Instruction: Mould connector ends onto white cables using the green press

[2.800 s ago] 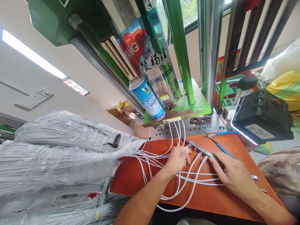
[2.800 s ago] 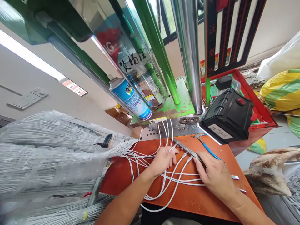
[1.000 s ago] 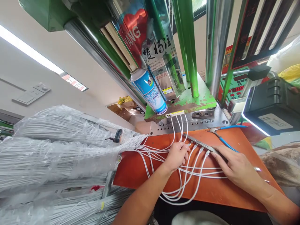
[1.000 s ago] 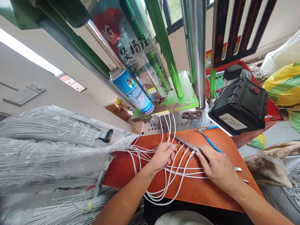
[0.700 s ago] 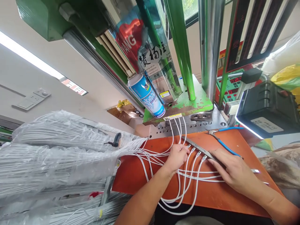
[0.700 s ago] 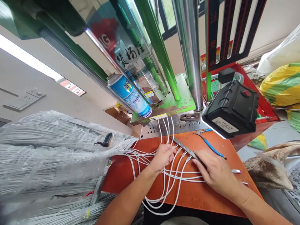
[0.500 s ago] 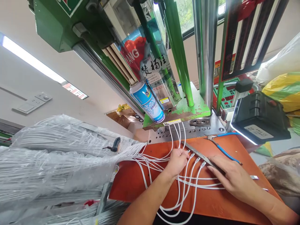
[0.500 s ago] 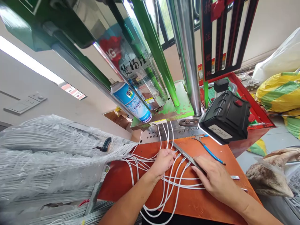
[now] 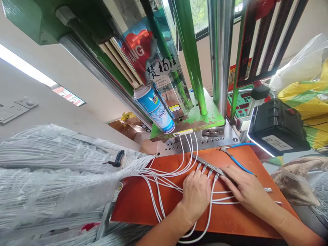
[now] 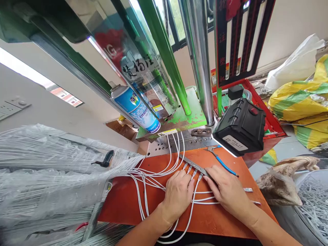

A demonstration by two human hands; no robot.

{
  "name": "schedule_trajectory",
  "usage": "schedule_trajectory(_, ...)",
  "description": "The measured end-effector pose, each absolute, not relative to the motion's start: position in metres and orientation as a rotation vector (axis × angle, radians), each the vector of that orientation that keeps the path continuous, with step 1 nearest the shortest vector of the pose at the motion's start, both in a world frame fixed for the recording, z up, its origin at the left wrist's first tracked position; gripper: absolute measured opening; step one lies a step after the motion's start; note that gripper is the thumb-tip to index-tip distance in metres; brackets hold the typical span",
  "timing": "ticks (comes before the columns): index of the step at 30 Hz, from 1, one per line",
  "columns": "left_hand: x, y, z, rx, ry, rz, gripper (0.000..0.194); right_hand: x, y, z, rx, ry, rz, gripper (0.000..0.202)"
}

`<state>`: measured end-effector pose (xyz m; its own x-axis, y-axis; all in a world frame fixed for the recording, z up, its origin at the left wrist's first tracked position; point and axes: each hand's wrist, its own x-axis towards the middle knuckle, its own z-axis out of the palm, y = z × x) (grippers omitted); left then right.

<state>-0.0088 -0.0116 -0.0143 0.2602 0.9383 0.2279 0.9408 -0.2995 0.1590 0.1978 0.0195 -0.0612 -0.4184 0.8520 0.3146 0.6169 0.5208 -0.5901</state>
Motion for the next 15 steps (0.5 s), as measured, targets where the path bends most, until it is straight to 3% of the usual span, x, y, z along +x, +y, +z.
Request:
schedule_trajectory(10,0.0,-0.008,-0.026,-2.639,-1.866,-0.565,0.018,0.195,0.02,-0.06,-1.255,-2.213,0.507,0.021)
schedule_trajectory(12,-0.009,0.001,-0.021,-2.713,-1.973,-0.714,0.023,0.194,0.02,-0.059,-1.272,-2.223,0.503,0.021)
schedule_trajectory(15,-0.039,0.025,-0.011,-2.532,-2.214,-1.252,0.017,0.191,0.02,-0.053,-1.303,-2.23,0.528,0.021)
